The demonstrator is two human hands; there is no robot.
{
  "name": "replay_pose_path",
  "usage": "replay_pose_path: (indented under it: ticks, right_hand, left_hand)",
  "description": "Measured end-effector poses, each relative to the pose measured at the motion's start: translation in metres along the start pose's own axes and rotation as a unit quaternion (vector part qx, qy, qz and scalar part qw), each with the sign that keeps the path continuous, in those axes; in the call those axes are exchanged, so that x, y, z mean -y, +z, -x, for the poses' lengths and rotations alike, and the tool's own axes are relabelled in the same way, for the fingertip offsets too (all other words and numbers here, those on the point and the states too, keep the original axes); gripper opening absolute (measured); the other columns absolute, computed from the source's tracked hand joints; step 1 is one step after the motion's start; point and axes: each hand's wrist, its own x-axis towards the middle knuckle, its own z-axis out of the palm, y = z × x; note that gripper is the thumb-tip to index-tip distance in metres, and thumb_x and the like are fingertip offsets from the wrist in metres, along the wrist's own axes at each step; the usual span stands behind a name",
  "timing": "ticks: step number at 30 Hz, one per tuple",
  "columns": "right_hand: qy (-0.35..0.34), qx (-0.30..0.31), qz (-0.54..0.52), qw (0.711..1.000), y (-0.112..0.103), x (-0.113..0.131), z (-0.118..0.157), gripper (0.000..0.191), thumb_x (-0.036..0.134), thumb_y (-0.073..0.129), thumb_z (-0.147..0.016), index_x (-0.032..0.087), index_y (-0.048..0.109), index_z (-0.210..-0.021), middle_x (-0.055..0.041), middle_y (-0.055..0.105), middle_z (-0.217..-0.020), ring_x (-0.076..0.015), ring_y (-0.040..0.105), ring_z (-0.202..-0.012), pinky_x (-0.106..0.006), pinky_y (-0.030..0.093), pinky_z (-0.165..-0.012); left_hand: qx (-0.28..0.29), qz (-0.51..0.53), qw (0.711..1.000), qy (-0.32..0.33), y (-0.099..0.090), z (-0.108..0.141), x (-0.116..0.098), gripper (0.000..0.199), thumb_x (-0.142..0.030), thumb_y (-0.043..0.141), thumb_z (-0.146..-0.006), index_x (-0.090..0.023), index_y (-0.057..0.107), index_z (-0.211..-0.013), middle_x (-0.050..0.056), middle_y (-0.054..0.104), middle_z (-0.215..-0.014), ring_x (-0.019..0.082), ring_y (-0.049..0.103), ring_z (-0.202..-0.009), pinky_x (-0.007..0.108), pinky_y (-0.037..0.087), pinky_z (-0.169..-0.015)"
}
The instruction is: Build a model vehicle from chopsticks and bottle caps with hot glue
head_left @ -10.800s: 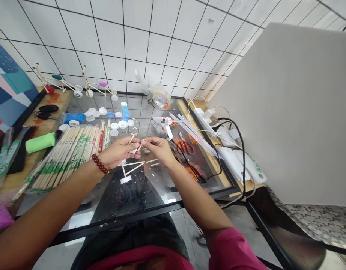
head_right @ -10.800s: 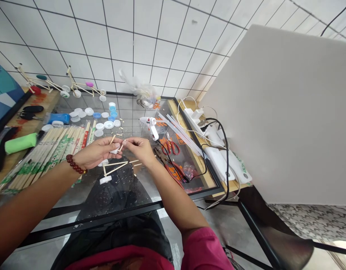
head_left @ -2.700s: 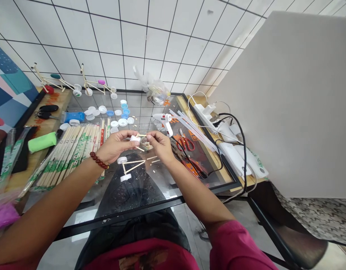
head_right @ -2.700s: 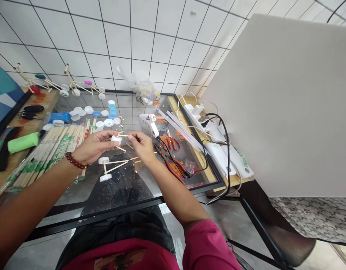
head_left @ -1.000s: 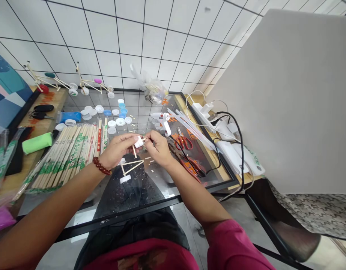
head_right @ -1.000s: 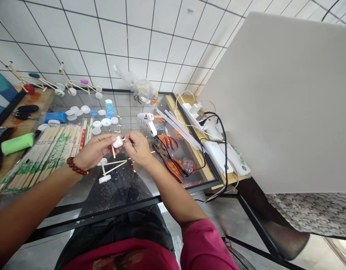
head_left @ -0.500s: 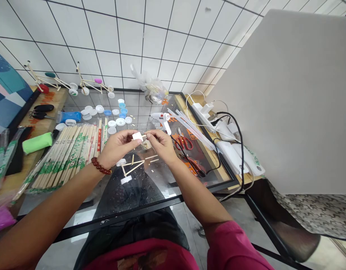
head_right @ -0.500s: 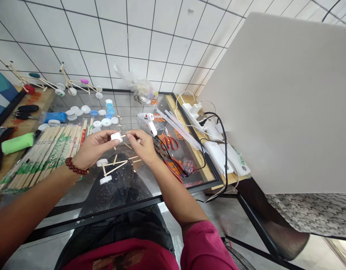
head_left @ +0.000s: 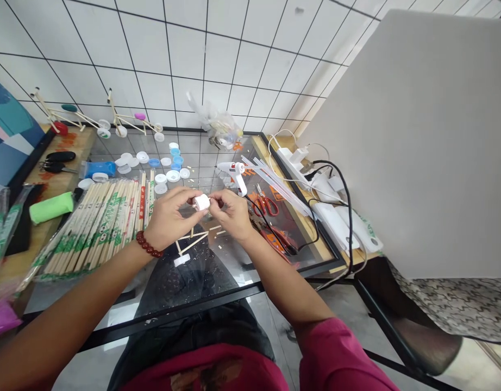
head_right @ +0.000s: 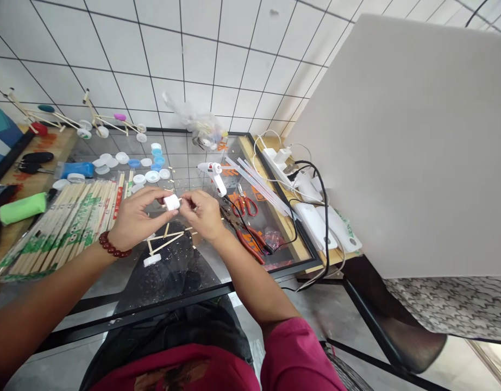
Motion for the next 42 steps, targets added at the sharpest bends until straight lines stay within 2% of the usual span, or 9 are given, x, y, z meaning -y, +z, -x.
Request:
replay_pose_path:
  ticks: [4,11,20,24,28,32,36,39,42]
  right_hand:
    - [0.091,0.002,-0.097,0.991,0.005,0.001,0.0,0.013,0.031,0.059,-0.083,0.021,0.066,-0.079,0.001,0.061,-0.072,-0.0137,0.052,-0.067,-0.028,0.044,-0.068]
    - [0.269,-0.02,-0.373,0.888,0.016,0.001,-0.009,0.019,0.041,0.057,-0.081,0.025,0.047,-0.077,0.0061,0.039,-0.063,-0.0125,0.038,-0.057,-0.027,0.042,-0.062]
    - [0.193,0.007,-0.182,0.964,-0.003,-0.014,-0.009,0.05,0.061,0.049,-0.096,0.025,0.039,-0.063,0.0047,0.039,-0.059,-0.0127,0.041,-0.057,-0.026,0.038,-0.057]
    - [0.159,0.177,-0.189,0.953,-0.021,0.0,-0.012,0.049,0.065,0.063,-0.089,0.02,0.065,-0.07,0.0014,0.062,-0.067,-0.0135,0.057,-0.066,-0.027,0.048,-0.067]
    - [0.118,0.545,-0.238,0.795,-0.043,0.032,-0.001,0.039,0.057,0.077,-0.082,0.018,0.078,-0.079,-0.0025,0.076,-0.077,-0.0152,0.069,-0.073,-0.027,0.053,-0.073]
    - [0.115,0.693,-0.165,0.692,-0.051,0.06,0.025,0.032,0.05,0.091,-0.066,0.02,0.078,-0.07,0.0049,0.07,-0.062,-0.0089,0.061,-0.055,-0.019,0.043,-0.055]
    - [0.119,0.593,-0.174,0.777,-0.045,0.06,0.021,0.022,0.04,0.088,-0.073,0.02,0.079,-0.08,0.005,0.07,-0.067,-0.0095,0.061,-0.058,-0.02,0.043,-0.057]
    - [0.188,0.311,-0.204,0.909,-0.024,0.04,0.002,0.033,0.051,0.079,-0.081,0.018,0.073,-0.079,0.0012,0.07,-0.073,-0.0114,0.061,-0.063,-0.024,0.048,-0.063]
    - [0.226,0.105,-0.205,0.947,0.0,0.021,-0.009,0.043,0.055,0.086,-0.07,0.018,0.07,-0.084,0.0018,0.068,-0.074,-0.0117,0.06,-0.065,-0.025,0.049,-0.065]
  left_hand:
    - [0.01,0.02,1.0,-0.017,0.0,0.0,0.001,0.026,-0.023,0.076,-0.079,-0.022,0.076,-0.105,0.005,0.075,-0.096,0.019,0.068,-0.082,0.033,0.056,-0.079]
    - [0.002,0.163,0.966,-0.199,-0.004,-0.002,0.001,0.031,-0.028,0.085,-0.071,-0.019,0.077,-0.099,0.006,0.075,-0.096,0.021,0.067,-0.09,0.034,0.054,-0.09]
    - [-0.064,0.448,0.809,-0.375,-0.008,-0.015,0.0,0.03,-0.029,0.084,-0.073,-0.015,0.075,-0.098,0.006,0.074,-0.095,0.017,0.067,-0.084,0.03,0.055,-0.078]
    - [-0.054,0.501,0.755,-0.419,-0.013,-0.018,0.005,0.019,-0.015,0.079,-0.076,-0.014,0.071,-0.093,0.007,0.075,-0.091,0.017,0.07,-0.083,0.032,0.058,-0.081]
    - [-0.078,0.523,0.73,-0.433,-0.016,-0.02,0.007,0.014,-0.009,0.076,-0.077,-0.015,0.067,-0.087,0.004,0.076,-0.088,0.017,0.073,-0.082,0.035,0.059,-0.088]
    - [-0.086,0.531,0.717,-0.443,-0.017,-0.021,0.008,0.019,-0.007,0.075,-0.078,-0.016,0.067,-0.094,0.004,0.077,-0.091,0.017,0.075,-0.085,0.035,0.059,-0.092]
    - [-0.09,0.534,0.711,-0.448,-0.017,-0.02,0.01,0.013,-0.01,0.076,-0.079,-0.014,0.067,-0.088,0.007,0.078,-0.091,0.018,0.076,-0.089,0.037,0.059,-0.096]
    - [-0.08,0.532,0.71,-0.454,-0.016,-0.018,0.01,0.014,-0.014,0.08,-0.078,-0.015,0.067,-0.083,0.005,0.077,-0.085,0.017,0.075,-0.084,0.035,0.059,-0.091]
    - [-0.069,0.524,0.71,-0.466,-0.015,-0.017,0.008,0.016,-0.015,0.083,-0.077,-0.015,0.068,-0.082,0.002,0.074,-0.078,0.014,0.071,-0.075,0.029,0.059,-0.082]
